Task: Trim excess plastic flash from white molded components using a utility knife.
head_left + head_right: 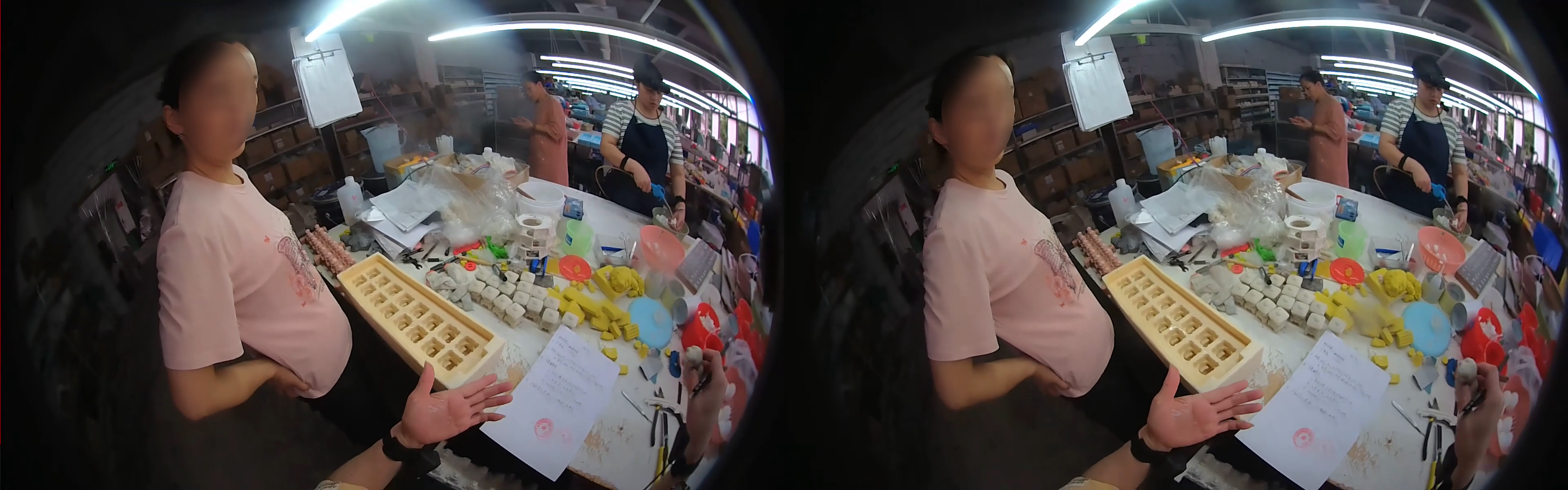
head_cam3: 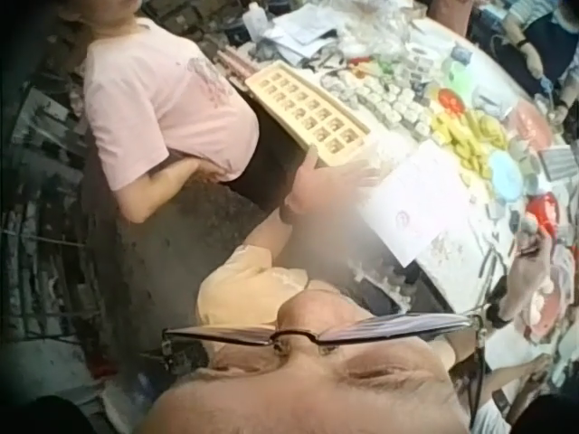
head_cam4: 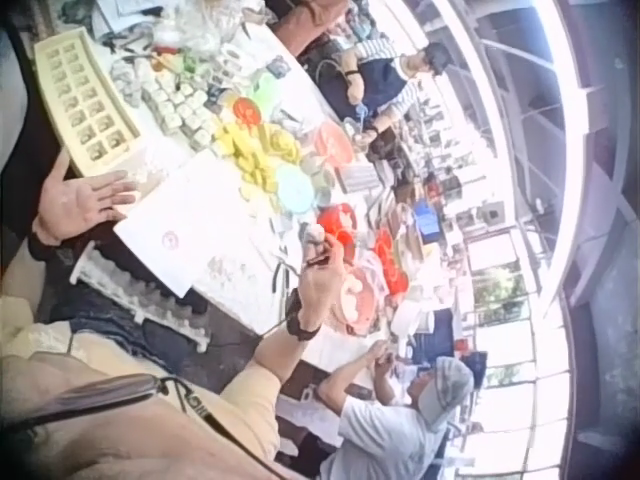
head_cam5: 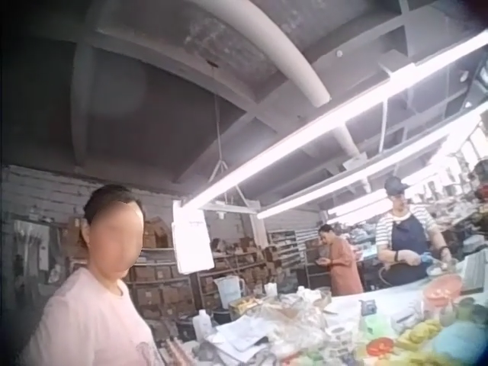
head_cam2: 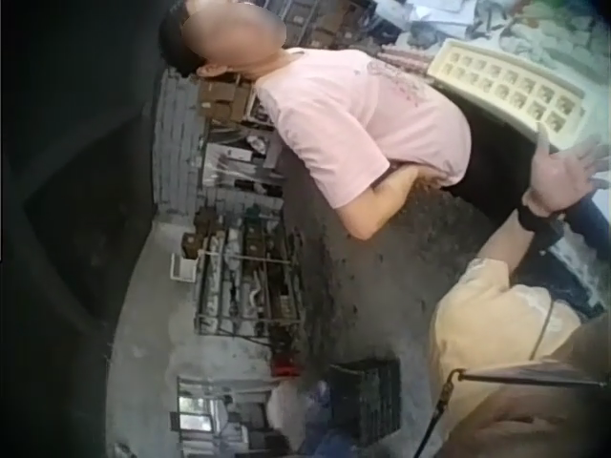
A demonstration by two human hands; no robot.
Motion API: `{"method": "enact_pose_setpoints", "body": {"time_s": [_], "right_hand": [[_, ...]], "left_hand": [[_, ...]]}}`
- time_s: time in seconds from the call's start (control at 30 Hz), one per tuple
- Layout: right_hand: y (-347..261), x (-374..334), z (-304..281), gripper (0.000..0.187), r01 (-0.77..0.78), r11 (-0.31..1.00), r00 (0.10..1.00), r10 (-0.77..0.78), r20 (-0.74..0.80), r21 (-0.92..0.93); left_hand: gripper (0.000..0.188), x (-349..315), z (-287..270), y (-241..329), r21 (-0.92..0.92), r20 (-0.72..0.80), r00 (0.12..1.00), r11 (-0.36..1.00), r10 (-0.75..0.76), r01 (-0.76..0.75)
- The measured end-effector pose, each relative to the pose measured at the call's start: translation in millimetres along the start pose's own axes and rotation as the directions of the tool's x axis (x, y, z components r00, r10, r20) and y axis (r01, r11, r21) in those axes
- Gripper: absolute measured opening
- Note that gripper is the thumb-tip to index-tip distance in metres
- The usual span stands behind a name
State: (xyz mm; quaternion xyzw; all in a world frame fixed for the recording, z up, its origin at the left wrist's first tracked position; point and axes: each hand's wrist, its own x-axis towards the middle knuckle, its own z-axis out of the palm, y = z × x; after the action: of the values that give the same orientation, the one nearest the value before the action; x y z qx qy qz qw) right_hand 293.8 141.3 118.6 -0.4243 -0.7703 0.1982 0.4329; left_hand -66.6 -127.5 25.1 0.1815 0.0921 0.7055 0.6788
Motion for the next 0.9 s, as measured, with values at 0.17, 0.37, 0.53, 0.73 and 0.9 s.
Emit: {"method": "enact_pose_setpoints", "body": {"time_s": [0.17,0.37,0.53,0.73,0.9], "right_hand": [[-117.5,-21.1,68.5,0.027,0.259,0.917,0.941,-0.31,0.136,0.302],[-126.8,-34.4,129.6,0.039,0.252,0.741,0.838,-0.488,0.243,0.622],[-122.6,-46.2,159.7,0.033,0.398,0.647,0.674,-0.687,0.271,0.651],[-108.9,-49.7,191.2,0.036,0.365,0.563,0.53,-0.78,0.332,0.741],[-105.8,-57.3,197.9,0.033,0.231,0.617,0.521,-0.731,0.44,0.752]], "left_hand": [[0.116,23.2,21.8,8.0,0.166,0.148,0.989,0.986,-0.001,-0.024],[0.119,41.9,36.6,-7.6,0.207,0.066,0.996,0.977,-0.055,0.04],[0.095,53.2,24.9,-23.9,-0.001,0.205,0.978,0.999,-0.035,0.036],[0.089,62.0,14.5,-36.8,-0.094,0.094,0.995,0.995,-0.013,0.022],[0.111,63.3,27.8,-39.8,0.141,-0.112,0.989,0.983,-0.1,0.115]]}}
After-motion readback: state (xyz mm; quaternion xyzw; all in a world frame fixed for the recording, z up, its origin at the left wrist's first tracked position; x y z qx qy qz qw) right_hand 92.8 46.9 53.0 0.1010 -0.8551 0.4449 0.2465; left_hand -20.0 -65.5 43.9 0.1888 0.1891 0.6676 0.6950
